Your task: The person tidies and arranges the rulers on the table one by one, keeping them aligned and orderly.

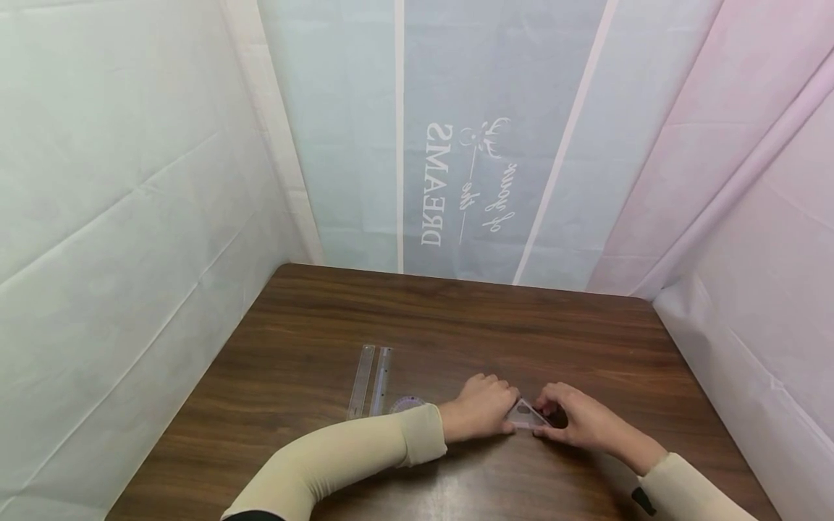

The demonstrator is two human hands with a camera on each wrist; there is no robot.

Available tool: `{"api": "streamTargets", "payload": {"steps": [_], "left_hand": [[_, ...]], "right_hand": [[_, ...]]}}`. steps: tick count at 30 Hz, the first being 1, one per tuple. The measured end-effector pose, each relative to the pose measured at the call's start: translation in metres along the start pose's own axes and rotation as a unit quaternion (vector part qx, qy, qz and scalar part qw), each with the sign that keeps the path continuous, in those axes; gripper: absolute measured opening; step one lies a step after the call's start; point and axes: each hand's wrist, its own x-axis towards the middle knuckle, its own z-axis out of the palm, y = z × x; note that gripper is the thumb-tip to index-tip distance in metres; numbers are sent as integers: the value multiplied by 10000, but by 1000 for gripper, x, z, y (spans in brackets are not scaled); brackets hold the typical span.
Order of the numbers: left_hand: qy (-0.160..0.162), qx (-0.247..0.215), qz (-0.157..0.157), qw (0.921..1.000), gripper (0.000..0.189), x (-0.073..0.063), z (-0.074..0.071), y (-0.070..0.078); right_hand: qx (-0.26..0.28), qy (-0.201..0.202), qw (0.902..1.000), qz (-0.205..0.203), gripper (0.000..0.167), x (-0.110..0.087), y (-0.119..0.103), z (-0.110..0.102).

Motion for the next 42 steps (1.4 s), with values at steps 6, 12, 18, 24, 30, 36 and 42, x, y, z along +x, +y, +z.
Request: {"api": "streamTargets", "payload": {"steps": [6, 12, 18, 24, 30, 36, 42], "left_hand": [[-39, 207, 19, 9998, 51, 1, 3, 2], [-10, 357, 24, 9994, 53, 2, 6, 2], [35, 412, 29, 9991, 54, 2, 7, 3], [44, 415, 17, 9991, 54, 1, 6, 3], [127, 265, -21, 9996, 52, -1, 4, 1], [175, -371, 80, 9991, 42, 0, 4, -10], [228, -970, 151, 9949, 41, 1, 4, -27]], "right_hand": [[-56, -39, 10000, -66, 34, 0, 1, 0], [-109, -9, 9999, -111, 35, 0, 3, 2], [-97, -52, 9999, -36, 35, -1, 2, 2], [-51, -98, 9999, 93, 36, -1, 1, 0], [-14, -95, 9999, 104, 36, 0, 1, 0], [-9, -140, 9998, 123, 36, 0, 1, -2], [26, -301, 9991, 305, 37, 1, -1, -3]]}}
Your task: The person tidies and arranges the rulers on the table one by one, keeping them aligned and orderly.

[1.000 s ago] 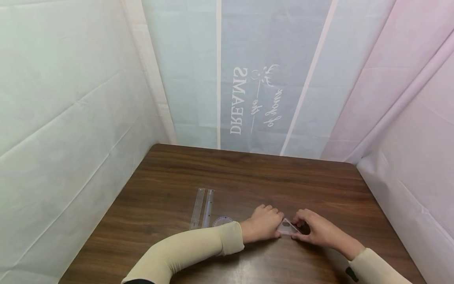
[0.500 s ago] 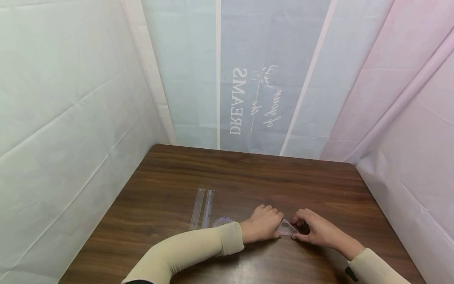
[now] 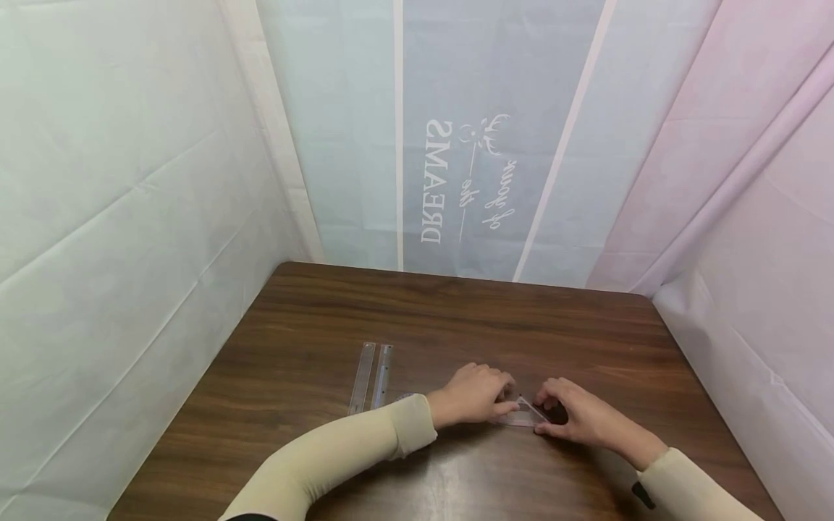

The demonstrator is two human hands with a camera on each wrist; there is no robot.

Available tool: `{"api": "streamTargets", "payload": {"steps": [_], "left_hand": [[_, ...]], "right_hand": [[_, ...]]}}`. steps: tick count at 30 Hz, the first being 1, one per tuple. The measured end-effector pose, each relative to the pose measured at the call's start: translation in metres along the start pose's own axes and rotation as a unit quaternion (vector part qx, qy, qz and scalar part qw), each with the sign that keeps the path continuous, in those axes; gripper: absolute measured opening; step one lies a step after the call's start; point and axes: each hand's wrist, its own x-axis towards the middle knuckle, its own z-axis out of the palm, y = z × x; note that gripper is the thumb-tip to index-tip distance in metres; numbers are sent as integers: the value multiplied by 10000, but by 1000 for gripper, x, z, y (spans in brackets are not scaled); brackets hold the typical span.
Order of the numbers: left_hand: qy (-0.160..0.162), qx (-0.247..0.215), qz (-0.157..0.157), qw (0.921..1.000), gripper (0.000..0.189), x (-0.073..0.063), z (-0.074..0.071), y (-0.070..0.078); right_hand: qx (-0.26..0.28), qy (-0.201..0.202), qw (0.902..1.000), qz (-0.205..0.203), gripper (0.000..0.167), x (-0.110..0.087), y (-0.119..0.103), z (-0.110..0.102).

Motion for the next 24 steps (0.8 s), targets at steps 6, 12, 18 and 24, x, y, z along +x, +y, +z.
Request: {"api": "streamTargets", "payload": {"steps": [6, 12, 18, 24], "left_hand": [[166, -205, -176, 9995, 43, -5, -11, -19], [348, -396, -424, 9977, 45, -17, -20, -45], [619, -487, -706, 9944, 46, -35, -29, -78], [840, -488, -1072, 9895, 53, -53, -39, -114]], "right_hand": [[27, 63, 10000, 42, 38, 2, -1, 0], [-176, 166, 9996, 145, 36, 7, -2, -3], [-594, 569, 9963, 237, 40, 12, -4, -10], [-722, 921, 9926, 326, 44, 18, 0, -19]]}}
